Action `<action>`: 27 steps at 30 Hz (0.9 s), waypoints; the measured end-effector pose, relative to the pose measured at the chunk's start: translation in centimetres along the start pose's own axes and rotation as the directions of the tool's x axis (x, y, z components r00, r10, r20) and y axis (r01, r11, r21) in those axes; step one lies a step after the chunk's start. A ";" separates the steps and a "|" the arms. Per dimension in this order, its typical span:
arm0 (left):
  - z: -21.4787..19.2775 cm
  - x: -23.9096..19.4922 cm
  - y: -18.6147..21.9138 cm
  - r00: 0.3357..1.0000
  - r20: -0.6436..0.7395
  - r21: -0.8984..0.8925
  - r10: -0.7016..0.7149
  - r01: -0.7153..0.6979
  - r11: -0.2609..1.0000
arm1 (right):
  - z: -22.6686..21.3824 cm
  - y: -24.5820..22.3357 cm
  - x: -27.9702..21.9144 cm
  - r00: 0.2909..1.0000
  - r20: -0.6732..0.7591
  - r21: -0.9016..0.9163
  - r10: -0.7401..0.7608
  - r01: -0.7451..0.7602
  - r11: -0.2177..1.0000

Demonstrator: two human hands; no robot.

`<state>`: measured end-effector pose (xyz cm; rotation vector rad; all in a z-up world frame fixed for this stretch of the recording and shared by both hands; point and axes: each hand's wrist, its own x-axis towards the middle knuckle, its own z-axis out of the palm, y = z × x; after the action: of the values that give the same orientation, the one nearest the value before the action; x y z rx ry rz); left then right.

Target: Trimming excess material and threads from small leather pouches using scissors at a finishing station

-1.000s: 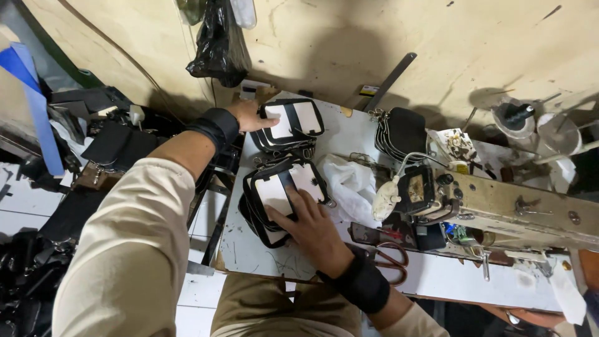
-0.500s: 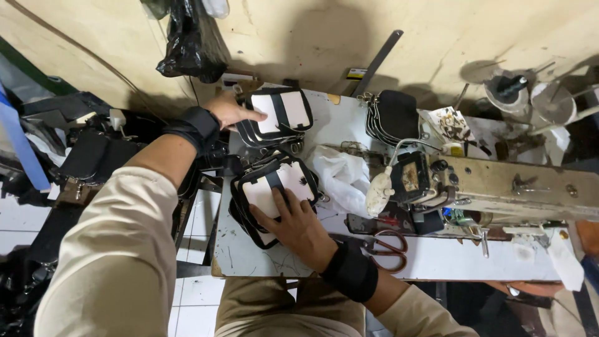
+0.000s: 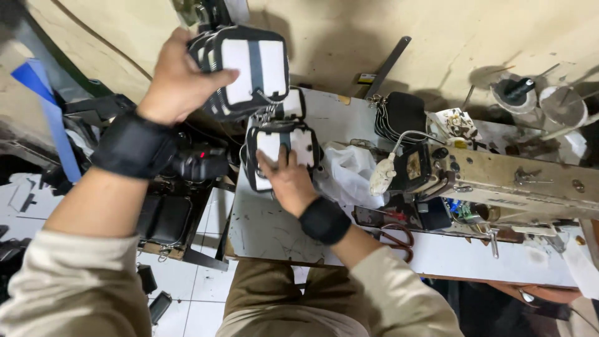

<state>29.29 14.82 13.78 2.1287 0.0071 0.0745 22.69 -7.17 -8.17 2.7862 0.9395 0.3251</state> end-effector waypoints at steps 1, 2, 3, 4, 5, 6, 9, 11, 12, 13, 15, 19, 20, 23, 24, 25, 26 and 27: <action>-0.8 -2.0 0.7 1.000 -0.008 0.005 0.002 -0.002 1.000 | 0.9 0.5 1.0 1.000 -0.009 0.000 -0.004 0.004 1.000; -1.6 -4.1 1.3 0.998 -0.030 0.024 -0.056 0.056 0.998 | 1.7 1.0 2.0 0.999 0.026 0.056 0.026 -0.028 0.998; -2.4 -6.2 2.0 0.992 -0.054 0.041 -0.113 0.115 0.992 | 2.5 1.4 3.1 0.997 0.063 0.111 0.054 -0.061 0.992; -2.5 -7.9 1.8 0.991 -0.065 0.043 -0.114 0.117 0.992 | 3.4 1.8 3.5 0.997 0.056 0.112 0.045 -0.051 0.992; -2.6 -9.5 1.6 0.984 -0.051 -0.098 -0.171 0.165 0.981 | 4.3 2.3 4.0 0.998 -0.006 0.110 0.056 -0.055 0.992; -2.8 -11.0 1.4 0.975 -0.033 -0.237 -0.220 0.207 0.949 | 5.1 2.8 4.7 0.995 -0.071 0.106 0.066 -0.058 0.993; -0.6 -13.5 -5.4 0.981 -0.175 -0.460 -0.081 -0.008 0.888 | 7.7 3.1 5.6 0.944 0.066 0.269 0.322 -0.328 0.906; 0.3 -14.5 -7.6 0.985 -0.123 -0.515 -0.119 0.039 0.856 | 2.1 3.1 3.9 0.975 0.016 0.310 0.220 -0.214 0.927; 0.7 -14.9 -8.7 0.986 -0.073 -0.564 -0.147 0.081 0.822 | -0.8 3.2 3.3 0.992 -0.045 0.343 0.117 -0.094 0.934; 1.1 -14.9 -9.1 0.986 -0.078 -0.568 -0.145 0.076 0.820 | -1.5 3.7 3.7 0.992 -0.048 0.338 0.112 -0.090 0.937; 1.8 -15.6 -10.2 0.985 0.048 -0.625 -0.165 0.159 0.765 | -2.7 4.1 3.8 0.964 0.226 0.234 0.143 -0.196 0.952; 4.6 -16.0 -11.8 0.975 0.109 -0.638 -0.191 0.216 0.739 | -1.3 7.4 1.1 0.973 0.145 0.512 0.180 -0.229 0.828; 5.5 -15.8 -12.5 0.970 0.170 -0.665 -0.171 0.241 0.707 | -2.7 7.6 -0.1 0.983 0.067 0.568 0.172 -0.180 0.803; 8.6 -15.5 -13.2 0.958 0.244 -0.710 -0.148 0.281 0.646 | -6.0 7.4 -3.2 0.982 -0.021 0.615 0.190 -0.137 0.776; 9.8 -15.5 -13.2 0.955 0.258 -0.729 -0.145 0.291 0.620 | -7.0 7.2 -4.3 0.977 -0.035 0.611 0.212 -0.148 0.778; 10.7 -15.3 -13.8 0.953 0.266 -0.728 -0.144 0.297 0.617 | -7.4 6.9 -5.3 0.976 -0.028 0.609 0.218 -0.156 0.777; 11.7 -15.0 -14.4 0.950 0.283 -0.713 -0.128 0.298 0.634 | -7.8 6.6 -6.3 0.975 -0.036 0.602 0.217 -0.153 0.783; 12.6 -14.7 -15.0 0.947 0.300 -0.698 -0.113 0.299 0.651 | -8.3 6.2 -7.3 0.975 -0.044 0.595 0.217 -0.149 0.789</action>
<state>15.65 11.58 -6.38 1.2829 0.0734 -0.2747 18.45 -15.68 0.20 3.4832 0.9150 0.2440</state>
